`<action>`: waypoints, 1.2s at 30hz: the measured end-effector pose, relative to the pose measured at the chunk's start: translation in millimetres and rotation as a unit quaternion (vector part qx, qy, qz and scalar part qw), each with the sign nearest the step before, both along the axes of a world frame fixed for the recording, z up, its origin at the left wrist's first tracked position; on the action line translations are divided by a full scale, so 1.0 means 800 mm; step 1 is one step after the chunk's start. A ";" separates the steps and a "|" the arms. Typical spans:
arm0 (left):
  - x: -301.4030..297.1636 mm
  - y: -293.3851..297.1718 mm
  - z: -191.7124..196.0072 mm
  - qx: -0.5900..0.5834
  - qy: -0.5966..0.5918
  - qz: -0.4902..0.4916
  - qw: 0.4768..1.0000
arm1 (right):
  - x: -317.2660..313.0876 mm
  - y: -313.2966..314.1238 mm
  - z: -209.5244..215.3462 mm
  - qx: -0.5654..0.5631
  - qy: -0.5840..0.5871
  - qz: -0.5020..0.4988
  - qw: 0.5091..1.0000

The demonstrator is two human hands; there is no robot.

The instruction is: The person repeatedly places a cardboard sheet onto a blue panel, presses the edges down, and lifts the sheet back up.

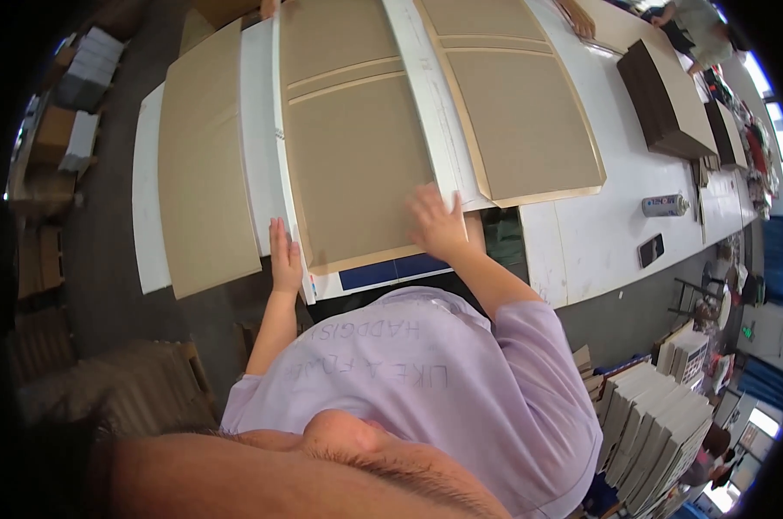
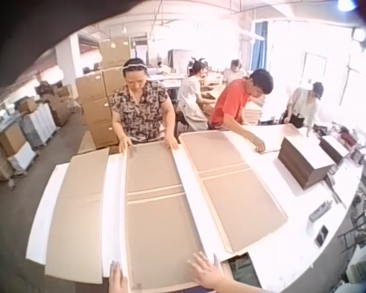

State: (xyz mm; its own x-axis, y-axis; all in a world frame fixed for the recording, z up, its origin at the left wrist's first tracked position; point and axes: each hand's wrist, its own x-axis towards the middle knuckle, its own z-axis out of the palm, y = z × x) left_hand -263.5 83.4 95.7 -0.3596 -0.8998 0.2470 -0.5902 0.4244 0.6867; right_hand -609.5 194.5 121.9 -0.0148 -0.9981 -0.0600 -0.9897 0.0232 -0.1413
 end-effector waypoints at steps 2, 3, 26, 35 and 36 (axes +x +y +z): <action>0.025 0.017 0.015 -0.021 -0.028 0.004 0.999 | 0.017 0.017 -0.003 -0.120 -0.093 0.239 0.959; 0.031 0.023 0.020 -0.029 -0.020 0.018 0.999 | 0.028 0.026 -0.005 -0.088 -0.088 0.227 0.966; 0.008 0.034 0.091 -0.029 -0.239 -0.156 0.958 | 0.024 -0.009 0.077 -0.110 -0.100 0.235 0.960; -0.014 -0.067 0.178 0.028 0.226 -0.034 0.973 | -0.162 -0.019 0.201 -0.134 -0.372 -0.102 0.913; -0.013 -0.079 0.177 0.026 0.228 -0.038 0.973 | -0.161 -0.024 0.199 -0.138 -0.369 -0.104 0.913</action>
State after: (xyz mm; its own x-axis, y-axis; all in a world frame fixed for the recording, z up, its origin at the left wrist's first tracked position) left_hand -273.7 20.0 237.3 -0.2894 -0.8900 0.3523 -0.1869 0.4135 0.8911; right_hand -737.9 175.0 281.4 -0.2635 -0.9568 0.1227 -0.6002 0.0630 -0.7973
